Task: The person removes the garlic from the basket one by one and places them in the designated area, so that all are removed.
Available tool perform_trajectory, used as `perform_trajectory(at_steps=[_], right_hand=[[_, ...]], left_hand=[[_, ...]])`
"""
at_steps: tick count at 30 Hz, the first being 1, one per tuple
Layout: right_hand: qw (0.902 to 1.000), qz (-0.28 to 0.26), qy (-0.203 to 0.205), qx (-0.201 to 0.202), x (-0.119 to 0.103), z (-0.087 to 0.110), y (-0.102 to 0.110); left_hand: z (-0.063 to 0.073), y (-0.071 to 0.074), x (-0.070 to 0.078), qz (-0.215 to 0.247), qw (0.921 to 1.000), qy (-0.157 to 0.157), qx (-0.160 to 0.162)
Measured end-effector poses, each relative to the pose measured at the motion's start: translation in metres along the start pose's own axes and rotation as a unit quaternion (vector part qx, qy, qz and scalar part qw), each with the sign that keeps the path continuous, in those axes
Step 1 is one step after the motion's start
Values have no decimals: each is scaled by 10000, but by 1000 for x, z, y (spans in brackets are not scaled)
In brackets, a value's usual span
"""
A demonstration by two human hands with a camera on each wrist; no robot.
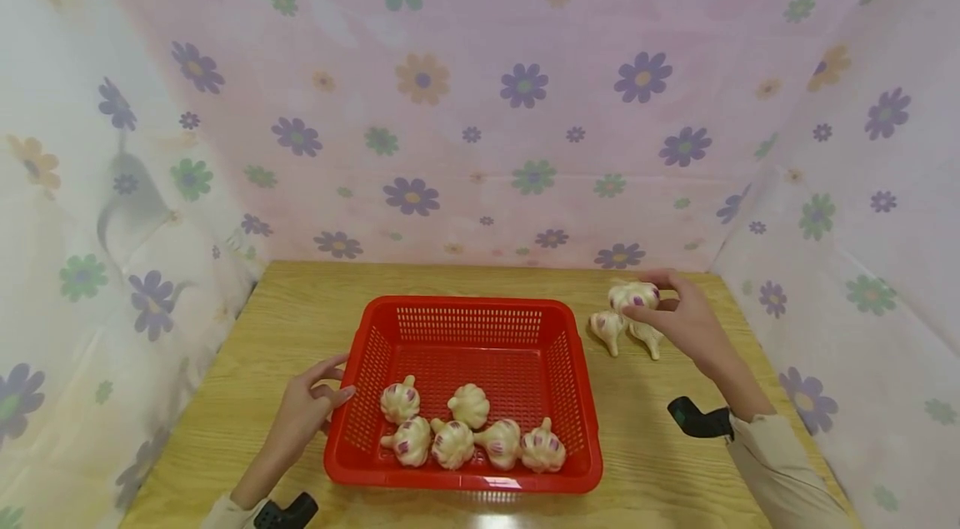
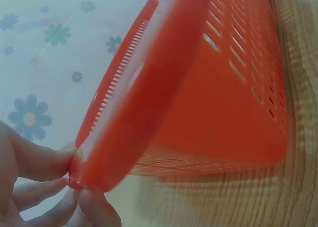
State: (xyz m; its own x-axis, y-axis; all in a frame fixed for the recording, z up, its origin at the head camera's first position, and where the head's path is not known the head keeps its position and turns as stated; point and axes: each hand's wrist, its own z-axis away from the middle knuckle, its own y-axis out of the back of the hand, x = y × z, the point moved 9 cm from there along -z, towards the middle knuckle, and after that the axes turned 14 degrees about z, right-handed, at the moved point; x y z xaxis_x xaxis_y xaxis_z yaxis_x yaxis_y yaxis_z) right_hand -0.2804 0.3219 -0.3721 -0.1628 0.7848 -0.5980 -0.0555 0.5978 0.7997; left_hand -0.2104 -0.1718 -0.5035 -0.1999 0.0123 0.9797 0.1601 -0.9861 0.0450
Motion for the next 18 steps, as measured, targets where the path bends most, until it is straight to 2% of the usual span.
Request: perform_trajectory(at_steps=[9, 13, 18], right_hand=[[9991, 354, -187, 164, 24, 4, 18], [9981, 519, -289, 170, 44, 4, 23], [9982, 324, -502, 104, 76, 7, 27]], left_hand=[[2, -1, 3, -36, 9999, -158, -7], [3, -1, 4, -33, 9997, -247, -31], [2, -1, 3, 12, 9999, -124, -16]])
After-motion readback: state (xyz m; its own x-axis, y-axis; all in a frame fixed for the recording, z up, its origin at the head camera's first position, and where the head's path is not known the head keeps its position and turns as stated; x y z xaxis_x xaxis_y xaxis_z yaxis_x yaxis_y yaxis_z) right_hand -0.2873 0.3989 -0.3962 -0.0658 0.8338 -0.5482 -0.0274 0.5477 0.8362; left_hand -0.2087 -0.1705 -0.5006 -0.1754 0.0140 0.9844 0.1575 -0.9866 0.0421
